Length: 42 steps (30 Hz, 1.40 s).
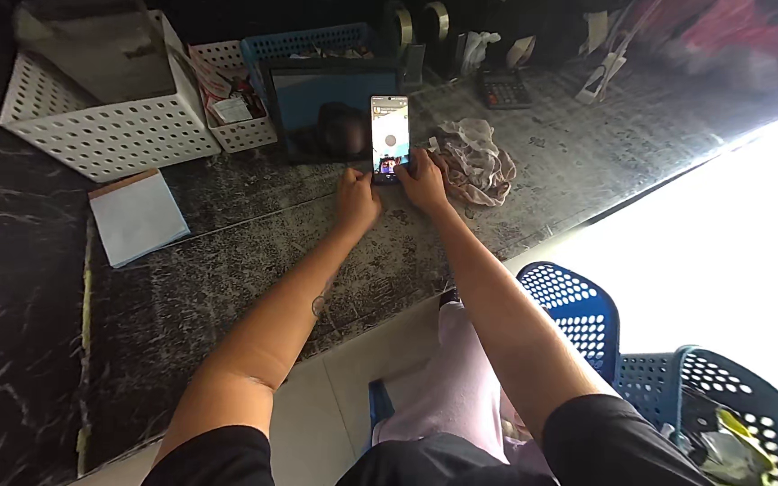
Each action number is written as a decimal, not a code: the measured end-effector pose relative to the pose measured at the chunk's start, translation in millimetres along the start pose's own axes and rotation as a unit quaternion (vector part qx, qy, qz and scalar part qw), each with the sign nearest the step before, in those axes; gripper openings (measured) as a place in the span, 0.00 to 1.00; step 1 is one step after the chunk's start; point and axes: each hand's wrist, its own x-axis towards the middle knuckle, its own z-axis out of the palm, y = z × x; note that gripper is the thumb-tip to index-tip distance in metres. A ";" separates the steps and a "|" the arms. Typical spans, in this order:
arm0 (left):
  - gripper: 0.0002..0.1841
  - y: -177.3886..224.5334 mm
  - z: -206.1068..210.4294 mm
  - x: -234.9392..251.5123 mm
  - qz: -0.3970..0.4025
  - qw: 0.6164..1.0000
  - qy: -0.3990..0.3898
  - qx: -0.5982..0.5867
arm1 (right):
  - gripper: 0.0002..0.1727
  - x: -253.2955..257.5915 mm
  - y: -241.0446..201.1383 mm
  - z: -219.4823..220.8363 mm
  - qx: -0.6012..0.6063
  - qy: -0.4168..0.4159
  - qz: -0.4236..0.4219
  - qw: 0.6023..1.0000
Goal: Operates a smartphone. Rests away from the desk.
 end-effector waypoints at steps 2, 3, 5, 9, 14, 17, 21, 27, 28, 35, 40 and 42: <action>0.23 -0.6 -1.6 -1.0 -0.006 1.000 0.007 -0.012 | 0.26 -3.4 -1.5 -1.3 0.015 0.003 0.006 1.000; 0.23 -1.0 -2.6 -1.8 -0.007 1.000 0.014 -0.018 | 0.26 -6.7 -0.9 -2.4 0.032 0.004 0.007 0.999; 0.24 -0.8 -4.5 -2.8 -0.013 0.999 0.024 -0.035 | 0.26 -16.6 2.2 -4.3 0.062 0.009 0.002 0.998; 0.28 2.7 -7.8 -2.6 -0.028 0.997 0.033 -0.058 | 0.25 -45.4 -0.5 -8.1 -0.040 0.080 -0.062 0.994; 0.31 -2.1 -5.3 -2.8 -0.049 0.984 0.086 -0.146 | 0.34 -33.9 27.3 -38.9 -0.220 0.210 -0.050 0.951; 0.30 -8.3 -4.1 -0.3 -0.049 0.976 0.109 -0.185 | 0.53 -17.5 59.9 -70.5 -0.267 0.094 0.039 0.958; 0.30 -6.9 -5.8 1.4 -0.055 0.978 0.082 -0.183 | 0.37 -26.1 66.8 -108.3 -0.221 0.005 0.114 0.969; 0.30 -8.8 -8.5 -1.0 -0.063 0.976 0.085 -0.190 | 0.19 -224.1 66.8 -130.2 0.274 0.153 0.124 0.941; 0.30 -8.9 -9.3 -1.0 -0.063 0.977 0.087 -0.186 | 0.21 -268.4 75.8 -132.2 0.415 0.153 0.146 0.885; 0.25 7.1 -7.2 -29.4 0.167 0.964 0.197 -0.065 | 0.24 -502.4 125.6 -106.1 0.655 0.223 0.247 0.678; 0.18 116.9 28.4 -149.5 0.373 0.924 0.035 -0.073 | 0.22 -559.9 136.6 -106.9 0.706 0.261 0.206 0.625; 0.19 137.0 91.6 -203.4 0.394 0.915 -0.073 -0.043 | 0.22 -562.1 137.8 -110.3 0.706 0.263 0.205 0.625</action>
